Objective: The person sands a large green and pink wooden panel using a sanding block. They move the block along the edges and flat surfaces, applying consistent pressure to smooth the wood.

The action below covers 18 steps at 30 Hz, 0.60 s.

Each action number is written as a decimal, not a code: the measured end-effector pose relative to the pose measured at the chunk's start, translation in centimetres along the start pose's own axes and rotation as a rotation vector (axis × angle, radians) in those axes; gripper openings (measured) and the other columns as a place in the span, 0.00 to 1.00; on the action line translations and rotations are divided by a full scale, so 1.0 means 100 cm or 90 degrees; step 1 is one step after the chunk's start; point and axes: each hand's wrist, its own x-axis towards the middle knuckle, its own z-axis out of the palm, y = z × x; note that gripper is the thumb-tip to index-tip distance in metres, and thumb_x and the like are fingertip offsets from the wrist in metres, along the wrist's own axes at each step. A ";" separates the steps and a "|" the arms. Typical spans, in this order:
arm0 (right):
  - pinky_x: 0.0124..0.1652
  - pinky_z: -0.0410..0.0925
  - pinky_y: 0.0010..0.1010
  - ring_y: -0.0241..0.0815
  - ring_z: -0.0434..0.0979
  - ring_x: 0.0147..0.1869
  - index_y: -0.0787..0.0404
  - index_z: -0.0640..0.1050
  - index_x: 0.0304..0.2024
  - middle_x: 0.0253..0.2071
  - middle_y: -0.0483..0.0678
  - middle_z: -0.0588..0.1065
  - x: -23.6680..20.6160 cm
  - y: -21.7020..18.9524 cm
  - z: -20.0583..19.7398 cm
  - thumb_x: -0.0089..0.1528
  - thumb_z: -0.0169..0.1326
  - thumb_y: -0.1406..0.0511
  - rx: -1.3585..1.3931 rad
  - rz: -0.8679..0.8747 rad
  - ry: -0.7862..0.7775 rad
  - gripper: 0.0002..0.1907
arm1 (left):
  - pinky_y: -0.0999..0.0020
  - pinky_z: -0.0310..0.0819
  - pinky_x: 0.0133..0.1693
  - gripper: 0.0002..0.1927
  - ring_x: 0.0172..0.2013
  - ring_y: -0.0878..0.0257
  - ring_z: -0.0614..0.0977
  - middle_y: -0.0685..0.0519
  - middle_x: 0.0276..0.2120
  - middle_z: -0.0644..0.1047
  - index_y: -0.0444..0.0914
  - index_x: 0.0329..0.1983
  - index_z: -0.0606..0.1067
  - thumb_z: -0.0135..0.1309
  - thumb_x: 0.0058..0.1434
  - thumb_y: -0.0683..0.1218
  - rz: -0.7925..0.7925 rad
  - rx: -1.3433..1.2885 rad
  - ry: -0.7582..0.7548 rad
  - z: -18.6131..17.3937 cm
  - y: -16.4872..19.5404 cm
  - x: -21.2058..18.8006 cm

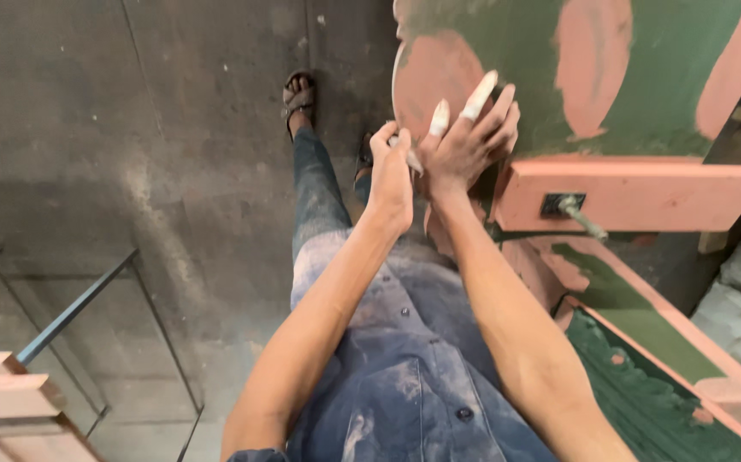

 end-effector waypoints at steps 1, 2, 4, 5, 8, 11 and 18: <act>0.71 0.50 0.57 0.63 0.53 0.75 0.62 0.58 0.76 0.75 0.62 0.54 0.000 0.000 -0.001 0.73 0.49 0.51 0.004 -0.006 0.002 0.35 | 0.66 0.67 0.58 0.26 0.57 0.61 0.73 0.49 0.59 0.70 0.36 0.68 0.58 0.46 0.70 0.49 -0.012 0.005 0.003 0.001 0.002 0.000; 0.71 0.49 0.57 0.63 0.53 0.75 0.63 0.58 0.76 0.76 0.62 0.53 0.000 -0.001 -0.002 0.73 0.49 0.52 0.008 -0.008 -0.002 0.36 | 0.65 0.63 0.59 0.27 0.59 0.63 0.69 0.52 0.61 0.67 0.38 0.70 0.57 0.45 0.71 0.50 -0.044 -0.002 0.025 0.002 0.004 -0.002; 0.71 0.49 0.58 0.64 0.52 0.76 0.64 0.58 0.76 0.76 0.63 0.53 0.000 -0.001 -0.004 0.73 0.49 0.52 0.009 -0.005 -0.021 0.36 | 0.63 0.55 0.61 0.29 0.64 0.66 0.63 0.57 0.66 0.63 0.43 0.73 0.54 0.43 0.72 0.53 -0.113 -0.008 0.071 0.002 0.006 -0.003; 0.71 0.48 0.58 0.64 0.52 0.75 0.64 0.58 0.76 0.76 0.63 0.53 -0.001 -0.001 -0.005 0.73 0.49 0.52 0.007 -0.005 -0.029 0.36 | 0.63 0.56 0.64 0.28 0.65 0.64 0.64 0.54 0.67 0.64 0.39 0.72 0.56 0.43 0.73 0.54 -0.085 -0.061 0.001 0.002 0.007 -0.004; 0.72 0.48 0.58 0.64 0.52 0.76 0.64 0.56 0.77 0.76 0.62 0.51 0.000 -0.002 -0.007 0.74 0.48 0.51 0.011 -0.006 -0.024 0.36 | 0.62 0.55 0.69 0.30 0.67 0.58 0.66 0.49 0.69 0.66 0.32 0.72 0.61 0.38 0.77 0.57 -0.057 -0.204 -0.163 0.000 0.008 -0.005; 0.73 0.48 0.58 0.64 0.50 0.78 0.64 0.55 0.77 0.77 0.63 0.50 0.000 -0.004 -0.010 0.75 0.47 0.52 0.019 -0.001 -0.050 0.37 | 0.61 0.54 0.70 0.32 0.68 0.55 0.66 0.48 0.70 0.66 0.32 0.72 0.62 0.33 0.77 0.59 -0.104 -0.267 -0.198 -0.003 0.010 -0.005; 0.72 0.47 0.58 0.64 0.49 0.77 0.64 0.55 0.77 0.77 0.63 0.50 0.001 -0.005 -0.012 0.74 0.47 0.51 0.017 0.010 -0.063 0.37 | 0.62 0.54 0.70 0.31 0.69 0.56 0.65 0.50 0.71 0.66 0.34 0.72 0.62 0.30 0.77 0.59 -0.083 -0.194 -0.192 -0.003 0.014 -0.009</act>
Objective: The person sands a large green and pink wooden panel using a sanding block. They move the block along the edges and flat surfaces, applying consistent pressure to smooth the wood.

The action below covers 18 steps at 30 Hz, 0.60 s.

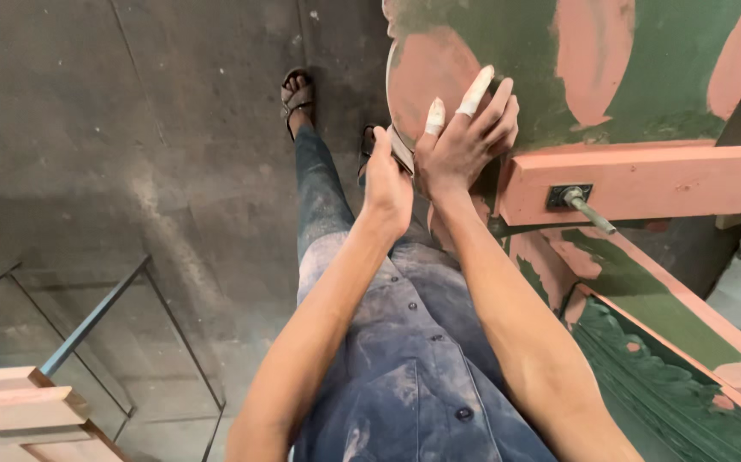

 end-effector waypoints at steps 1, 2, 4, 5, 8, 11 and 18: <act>0.73 0.47 0.59 0.64 0.49 0.77 0.64 0.55 0.77 0.77 0.63 0.49 0.000 0.000 0.001 0.74 0.47 0.51 -0.001 0.003 -0.003 0.37 | 0.63 0.54 0.70 0.31 0.69 0.56 0.65 0.50 0.71 0.65 0.34 0.72 0.62 0.30 0.77 0.59 -0.009 0.000 0.013 0.001 0.000 -0.001; 0.73 0.46 0.59 0.65 0.49 0.78 0.65 0.55 0.77 0.77 0.64 0.49 0.000 0.001 0.001 0.74 0.47 0.51 -0.002 0.005 -0.011 0.37 | 0.62 0.54 0.69 0.31 0.68 0.55 0.65 0.49 0.70 0.66 0.33 0.71 0.62 0.31 0.77 0.59 -0.010 -0.009 0.035 0.001 0.000 0.000; 0.73 0.46 0.59 0.65 0.49 0.78 0.65 0.55 0.77 0.77 0.64 0.49 0.000 0.001 0.003 0.74 0.47 0.51 -0.001 0.005 -0.008 0.37 | 0.60 0.55 0.69 0.31 0.67 0.54 0.65 0.47 0.70 0.66 0.31 0.71 0.62 0.32 0.79 0.59 0.003 -0.027 0.059 0.002 0.000 0.002; 0.72 0.46 0.59 0.65 0.49 0.77 0.65 0.55 0.77 0.77 0.64 0.50 0.000 0.002 0.003 0.74 0.47 0.51 -0.001 0.005 -0.006 0.37 | 0.61 0.54 0.70 0.31 0.68 0.55 0.65 0.49 0.70 0.65 0.33 0.72 0.62 0.32 0.78 0.60 0.004 -0.019 0.030 0.002 0.000 0.004; 0.74 0.47 0.58 0.64 0.50 0.78 0.63 0.55 0.78 0.77 0.62 0.50 -0.001 0.001 0.003 0.75 0.47 0.51 0.000 -0.005 0.023 0.36 | 0.62 0.54 0.71 0.32 0.70 0.57 0.65 0.50 0.72 0.64 0.35 0.74 0.60 0.32 0.77 0.60 -0.005 -0.011 -0.025 -0.001 -0.001 0.005; 0.74 0.47 0.58 0.64 0.50 0.78 0.63 0.55 0.78 0.77 0.62 0.51 -0.001 0.000 0.002 0.75 0.47 0.51 -0.011 0.001 0.007 0.36 | 0.61 0.54 0.71 0.32 0.69 0.55 0.65 0.48 0.72 0.64 0.33 0.74 0.60 0.32 0.77 0.60 0.001 -0.019 -0.001 -0.003 0.000 0.003; 0.74 0.47 0.59 0.65 0.50 0.78 0.65 0.54 0.78 0.77 0.63 0.50 0.000 0.001 0.004 0.74 0.47 0.52 0.013 -0.018 0.023 0.37 | 0.61 0.52 0.71 0.33 0.71 0.56 0.63 0.49 0.73 0.63 0.34 0.74 0.59 0.31 0.77 0.61 -0.001 0.014 0.001 0.016 0.012 0.006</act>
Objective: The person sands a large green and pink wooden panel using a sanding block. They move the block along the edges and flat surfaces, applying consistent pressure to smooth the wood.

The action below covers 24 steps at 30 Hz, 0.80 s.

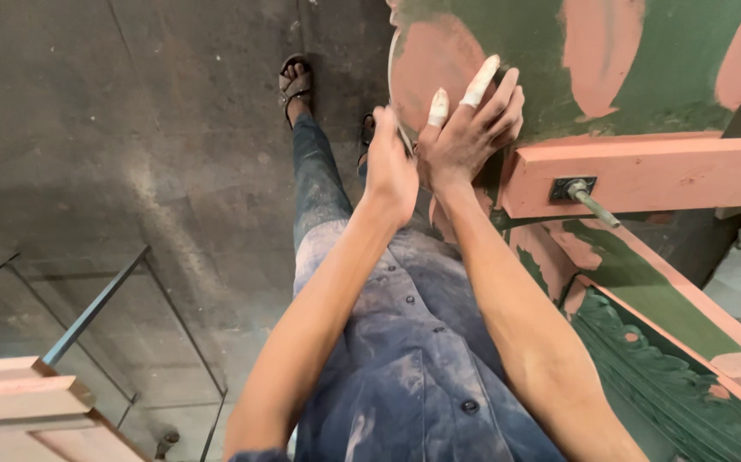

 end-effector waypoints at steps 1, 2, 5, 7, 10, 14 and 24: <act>0.73 0.47 0.59 0.65 0.50 0.77 0.65 0.54 0.77 0.77 0.63 0.50 0.000 0.000 0.000 0.74 0.47 0.52 -0.011 0.006 -0.009 0.37 | 0.60 0.52 0.71 0.34 0.70 0.54 0.63 0.47 0.72 0.63 0.33 0.74 0.59 0.30 0.77 0.62 0.017 0.004 -0.015 0.002 0.002 0.000; 0.72 0.47 0.59 0.66 0.50 0.77 0.65 0.55 0.77 0.76 0.63 0.50 0.001 0.000 0.001 0.74 0.47 0.52 -0.019 0.010 -0.012 0.37 | 0.60 0.53 0.71 0.35 0.70 0.53 0.63 0.46 0.72 0.63 0.32 0.74 0.59 0.30 0.76 0.62 0.004 -0.003 0.011 0.004 0.004 0.001; 0.73 0.47 0.58 0.65 0.50 0.77 0.65 0.55 0.77 0.77 0.63 0.50 0.001 0.000 0.001 0.75 0.46 0.51 -0.018 0.012 -0.006 0.36 | 0.61 0.52 0.70 0.35 0.70 0.55 0.63 0.48 0.72 0.63 0.34 0.73 0.59 0.29 0.76 0.63 -0.017 -0.012 0.053 0.006 0.006 0.000; 0.74 0.47 0.58 0.65 0.50 0.78 0.64 0.55 0.77 0.77 0.63 0.50 0.001 0.000 0.000 0.75 0.45 0.51 -0.019 0.016 -0.021 0.36 | 0.64 0.50 0.72 0.32 0.72 0.59 0.62 0.54 0.73 0.62 0.39 0.74 0.59 0.28 0.76 0.62 -0.018 0.006 0.030 0.005 0.004 -0.003; 0.73 0.47 0.58 0.65 0.50 0.77 0.65 0.55 0.77 0.76 0.64 0.51 0.000 0.000 -0.001 0.74 0.46 0.52 -0.014 0.012 -0.021 0.36 | 0.64 0.50 0.72 0.32 0.72 0.60 0.62 0.54 0.74 0.61 0.39 0.75 0.58 0.29 0.76 0.62 -0.001 0.052 0.027 0.006 0.003 0.000; 0.73 0.46 0.59 0.66 0.50 0.77 0.66 0.55 0.77 0.76 0.64 0.50 -0.002 0.002 0.000 0.75 0.47 0.53 -0.016 0.006 -0.015 0.36 | 0.57 0.55 0.69 0.36 0.68 0.51 0.65 0.43 0.71 0.64 0.31 0.73 0.60 0.27 0.77 0.63 -0.040 -0.018 0.013 0.005 0.008 0.002; 0.71 0.47 0.57 0.66 0.51 0.76 0.66 0.56 0.76 0.76 0.65 0.50 0.002 0.004 0.005 0.74 0.47 0.51 -0.034 0.006 0.000 0.37 | 0.61 0.54 0.68 0.32 0.69 0.58 0.64 0.51 0.69 0.66 0.35 0.73 0.60 0.38 0.74 0.58 -0.039 0.116 0.081 -0.015 -0.013 0.015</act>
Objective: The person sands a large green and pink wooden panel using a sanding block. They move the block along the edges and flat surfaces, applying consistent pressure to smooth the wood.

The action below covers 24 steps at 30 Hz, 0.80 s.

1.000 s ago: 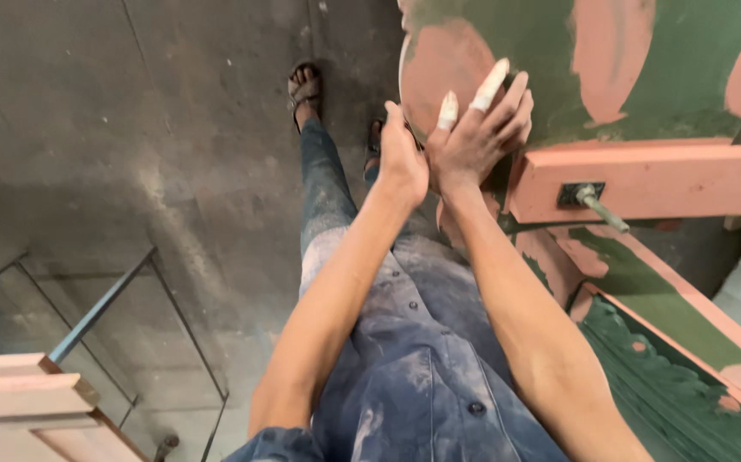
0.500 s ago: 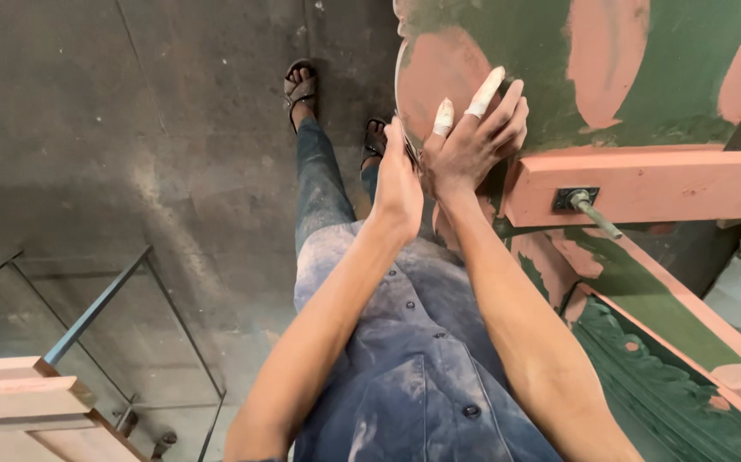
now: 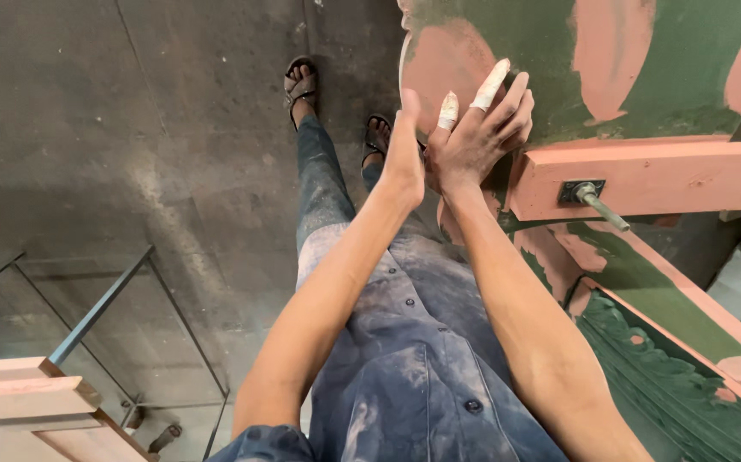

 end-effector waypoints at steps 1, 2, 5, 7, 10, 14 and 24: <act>0.72 0.47 0.57 0.66 0.51 0.77 0.66 0.56 0.77 0.76 0.64 0.50 0.000 0.000 0.000 0.74 0.47 0.51 0.002 0.003 0.001 0.37 | 0.62 0.53 0.68 0.31 0.69 0.60 0.63 0.54 0.69 0.65 0.37 0.73 0.59 0.40 0.72 0.56 -0.006 0.070 0.047 0.000 -0.001 0.000; 0.73 0.47 0.57 0.65 0.51 0.77 0.65 0.56 0.77 0.77 0.63 0.50 0.000 0.000 -0.001 0.75 0.47 0.51 0.005 0.007 -0.006 0.37 | 0.63 0.53 0.68 0.30 0.69 0.60 0.64 0.52 0.69 0.66 0.34 0.72 0.61 0.41 0.73 0.54 0.021 0.042 0.038 -0.002 -0.001 -0.004; 0.73 0.48 0.57 0.64 0.51 0.78 0.63 0.56 0.77 0.77 0.61 0.50 -0.002 -0.001 -0.001 0.74 0.47 0.50 0.003 0.013 0.006 0.37 | 0.64 0.56 0.69 0.27 0.68 0.59 0.68 0.47 0.69 0.68 0.27 0.70 0.65 0.44 0.74 0.50 0.069 -0.067 -0.031 -0.021 0.004 -0.038; 0.74 0.48 0.56 0.63 0.51 0.79 0.62 0.55 0.78 0.78 0.60 0.50 -0.004 -0.001 -0.001 0.75 0.47 0.50 0.001 0.018 -0.007 0.37 | 0.64 0.61 0.69 0.25 0.67 0.59 0.71 0.46 0.68 0.69 0.27 0.69 0.65 0.44 0.74 0.48 0.029 -0.071 -0.053 -0.053 0.011 -0.082; 0.74 0.49 0.56 0.63 0.51 0.79 0.62 0.54 0.79 0.78 0.60 0.50 -0.004 0.000 0.001 0.76 0.47 0.50 -0.002 0.011 -0.008 0.36 | 0.64 0.66 0.63 0.25 0.61 0.59 0.75 0.45 0.65 0.71 0.30 0.69 0.66 0.44 0.73 0.48 0.019 0.151 0.012 -0.083 0.018 -0.096; 0.73 0.49 0.56 0.62 0.52 0.78 0.61 0.55 0.78 0.78 0.59 0.50 -0.003 0.003 0.004 0.76 0.47 0.50 -0.005 -0.002 0.032 0.36 | 0.61 0.75 0.53 0.26 0.48 0.53 0.84 0.40 0.54 0.78 0.34 0.67 0.68 0.44 0.67 0.48 0.108 0.543 0.060 -0.079 0.008 -0.041; 0.72 0.49 0.55 0.63 0.52 0.77 0.62 0.55 0.77 0.77 0.61 0.50 -0.005 0.010 0.013 0.76 0.45 0.50 0.001 -0.014 0.034 0.35 | 0.45 0.72 0.50 0.16 0.49 0.35 0.78 0.36 0.47 0.76 0.32 0.51 0.71 0.43 0.60 0.41 0.275 0.923 0.026 -0.039 -0.033 -0.010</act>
